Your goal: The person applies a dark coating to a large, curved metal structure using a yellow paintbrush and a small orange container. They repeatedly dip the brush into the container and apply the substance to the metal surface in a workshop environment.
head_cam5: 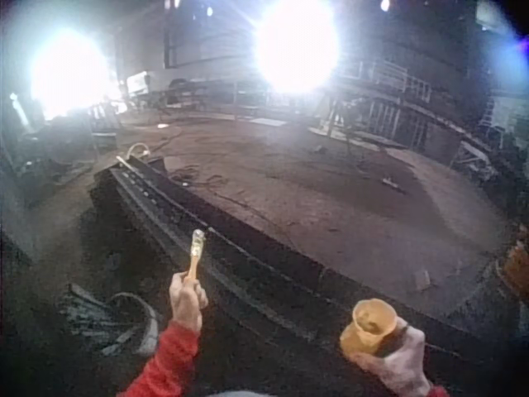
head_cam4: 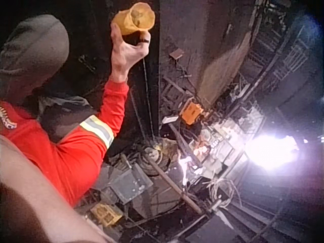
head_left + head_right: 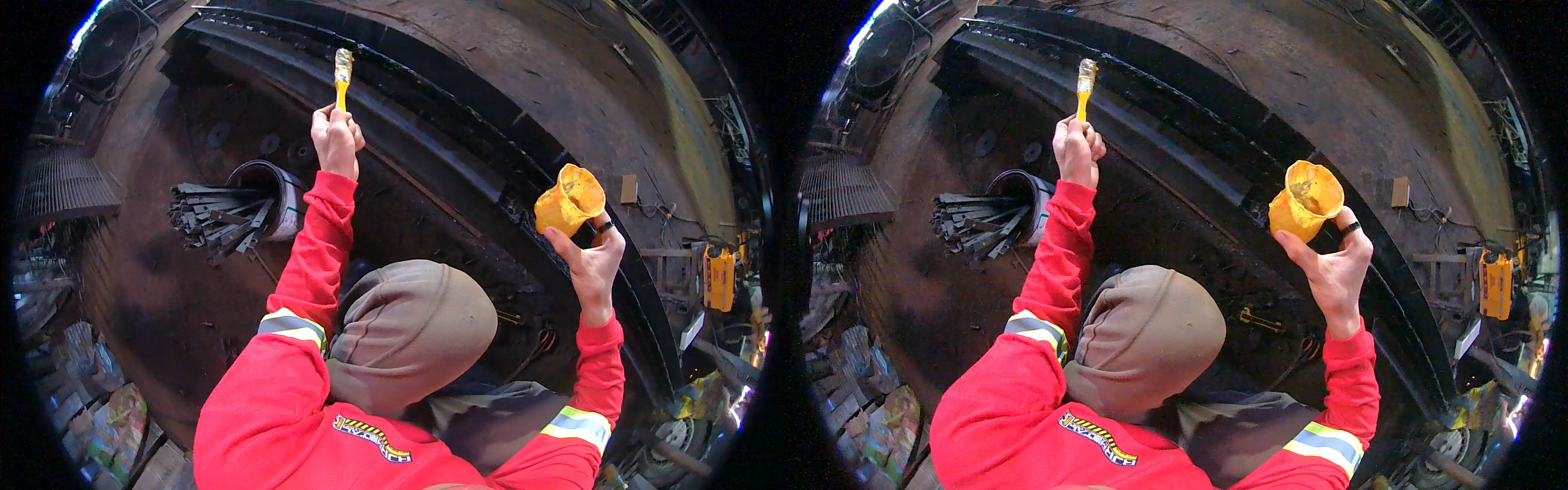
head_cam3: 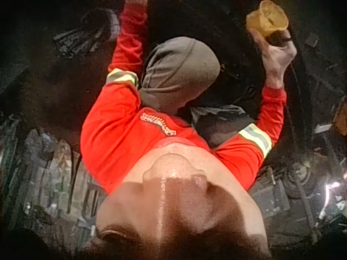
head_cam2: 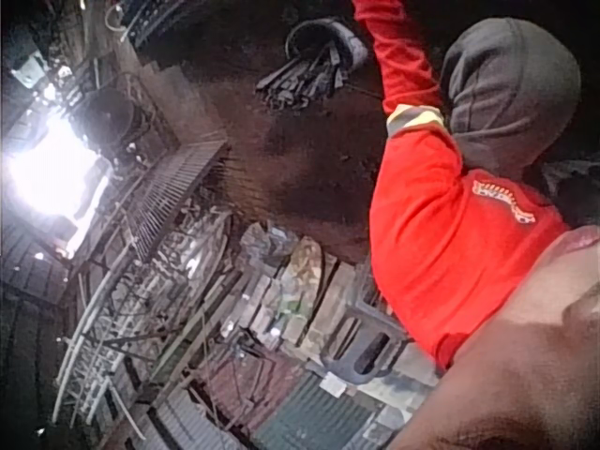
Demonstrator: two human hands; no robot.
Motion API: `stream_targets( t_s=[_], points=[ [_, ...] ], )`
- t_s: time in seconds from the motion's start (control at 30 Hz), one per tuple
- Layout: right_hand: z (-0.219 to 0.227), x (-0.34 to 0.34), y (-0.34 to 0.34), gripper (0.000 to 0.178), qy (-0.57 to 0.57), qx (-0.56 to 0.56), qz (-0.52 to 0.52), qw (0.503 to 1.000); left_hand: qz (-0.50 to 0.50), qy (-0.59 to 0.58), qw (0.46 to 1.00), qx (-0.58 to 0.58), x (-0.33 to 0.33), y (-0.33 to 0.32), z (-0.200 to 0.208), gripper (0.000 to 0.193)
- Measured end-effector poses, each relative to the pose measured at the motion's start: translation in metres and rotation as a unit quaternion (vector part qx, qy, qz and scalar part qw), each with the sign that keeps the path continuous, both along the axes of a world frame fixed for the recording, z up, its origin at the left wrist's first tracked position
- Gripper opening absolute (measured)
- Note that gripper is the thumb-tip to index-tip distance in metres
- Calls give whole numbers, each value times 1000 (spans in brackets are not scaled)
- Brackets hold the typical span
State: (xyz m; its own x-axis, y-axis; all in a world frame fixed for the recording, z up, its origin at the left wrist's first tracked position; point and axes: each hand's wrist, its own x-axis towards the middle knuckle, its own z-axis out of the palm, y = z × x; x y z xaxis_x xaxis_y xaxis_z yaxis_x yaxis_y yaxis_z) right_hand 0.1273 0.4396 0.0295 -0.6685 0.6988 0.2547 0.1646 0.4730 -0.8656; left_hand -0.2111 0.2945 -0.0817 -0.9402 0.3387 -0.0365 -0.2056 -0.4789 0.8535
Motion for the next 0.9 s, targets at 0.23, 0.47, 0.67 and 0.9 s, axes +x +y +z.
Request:
stream_targets(
  t_s=[0.23, 0.47, 0.67, 0.9],
  points=[
    [1, -1, -1, 46, -7, 2, -5, 1000, -20, -26, 999, -22, -11, 12, -5, 10],
    [2, -2, -1, 45, 3, -7, 3, 1000, -61, -5, 998, 30, -2, 5, 3, 16],
    [2, -1, 1, 45, 5, -1, -4, 1000, -87, -34, 996, 11, 54, -17, -6, 26],
    [0, -2, -3, 46, 12, -4, 4, 1000, -85, 32, 992, -88, 109, 50, -7, 28]
  ],
)
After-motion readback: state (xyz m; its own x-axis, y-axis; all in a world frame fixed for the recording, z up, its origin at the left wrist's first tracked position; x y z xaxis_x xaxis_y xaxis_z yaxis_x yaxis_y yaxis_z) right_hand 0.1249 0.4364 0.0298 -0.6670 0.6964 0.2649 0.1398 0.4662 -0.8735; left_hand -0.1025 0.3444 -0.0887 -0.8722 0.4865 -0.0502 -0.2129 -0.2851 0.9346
